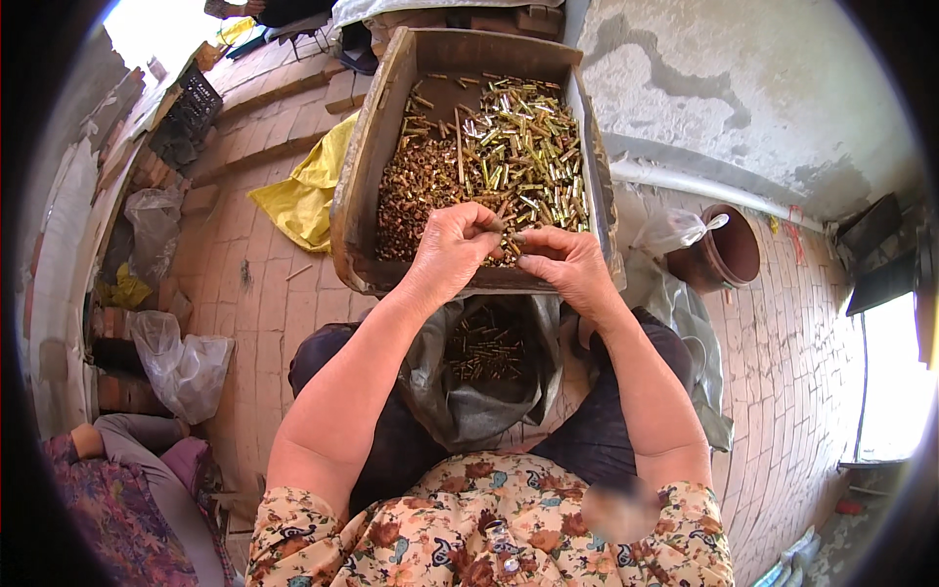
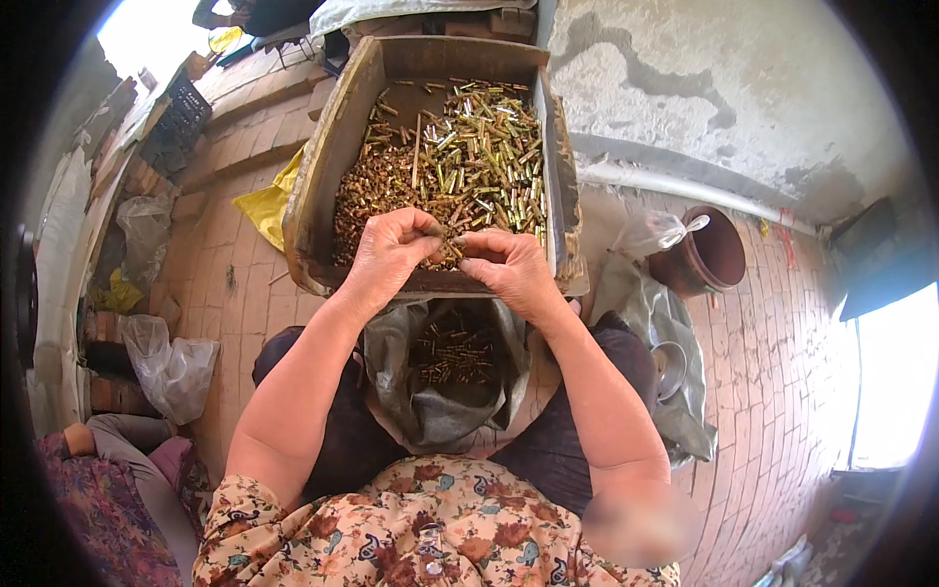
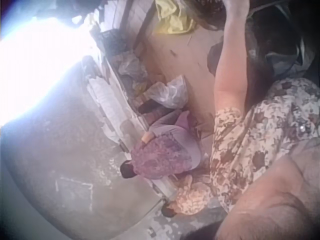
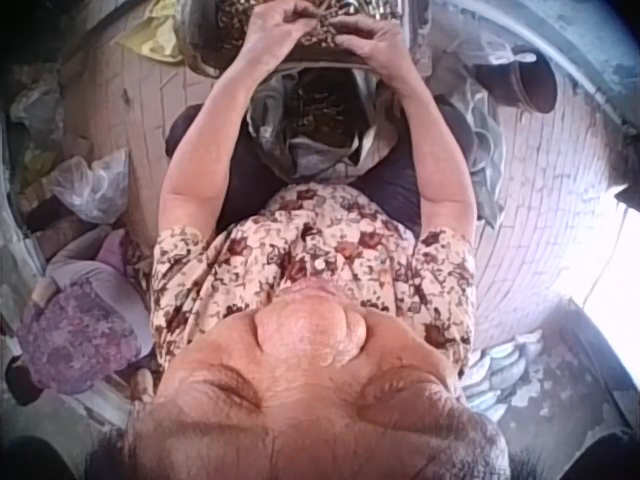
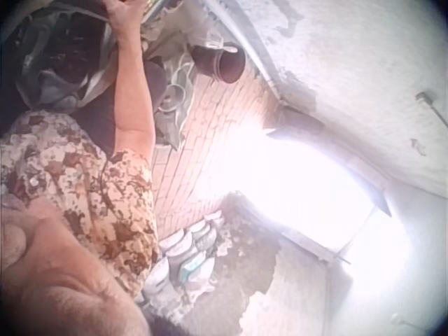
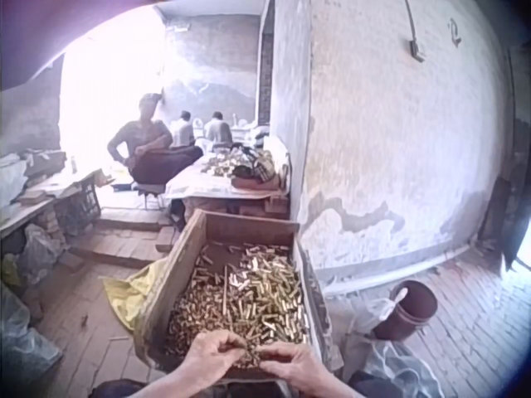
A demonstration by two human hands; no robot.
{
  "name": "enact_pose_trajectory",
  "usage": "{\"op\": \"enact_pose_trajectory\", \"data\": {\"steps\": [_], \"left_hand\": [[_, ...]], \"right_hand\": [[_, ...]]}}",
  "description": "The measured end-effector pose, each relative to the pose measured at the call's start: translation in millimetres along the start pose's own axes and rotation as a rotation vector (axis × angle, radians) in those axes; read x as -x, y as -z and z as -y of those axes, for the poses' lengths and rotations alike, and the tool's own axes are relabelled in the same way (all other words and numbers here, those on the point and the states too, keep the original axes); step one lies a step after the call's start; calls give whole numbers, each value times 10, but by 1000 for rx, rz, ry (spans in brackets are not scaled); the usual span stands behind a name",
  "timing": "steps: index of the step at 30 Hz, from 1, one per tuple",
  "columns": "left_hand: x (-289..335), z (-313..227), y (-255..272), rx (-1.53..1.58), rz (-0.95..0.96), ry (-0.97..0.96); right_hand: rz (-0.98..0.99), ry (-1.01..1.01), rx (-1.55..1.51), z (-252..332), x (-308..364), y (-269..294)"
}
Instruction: The person assembles firecracker components by inserting fuses into tubes by hand and sorting the casings in a wooden tray.
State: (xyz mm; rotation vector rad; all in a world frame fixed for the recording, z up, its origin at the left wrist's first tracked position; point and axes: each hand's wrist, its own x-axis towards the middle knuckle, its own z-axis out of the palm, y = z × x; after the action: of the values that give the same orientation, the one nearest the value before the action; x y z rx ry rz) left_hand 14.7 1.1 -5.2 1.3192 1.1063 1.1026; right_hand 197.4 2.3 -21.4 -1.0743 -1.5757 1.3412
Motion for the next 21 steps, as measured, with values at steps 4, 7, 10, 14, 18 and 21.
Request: {"op": "enact_pose_trajectory", "data": {"steps": [4, 7, 10, 14, 18, 21], "left_hand": [[32, -30, -26, -87, 64, -22], [28, -7, -13, -90, 42, -36], [20, 3, -8, -162, 61, -26], [18, -30, 13, -233, 91, -11], [30, -58, 0, -46, -4, 17], [38, -50, -25, -10, -13, 15]], "right_hand": [[25, 64, 40, -21, -3, 12], [44, 77, 79, 13, 3, 12], [33, 87, 79, 5, 3, 17], [8, 38, -1, 24, 19, 10], [-4, 13, -1, 108, 26, 41], [28, 98, 107, 55, 30, 42]]}}
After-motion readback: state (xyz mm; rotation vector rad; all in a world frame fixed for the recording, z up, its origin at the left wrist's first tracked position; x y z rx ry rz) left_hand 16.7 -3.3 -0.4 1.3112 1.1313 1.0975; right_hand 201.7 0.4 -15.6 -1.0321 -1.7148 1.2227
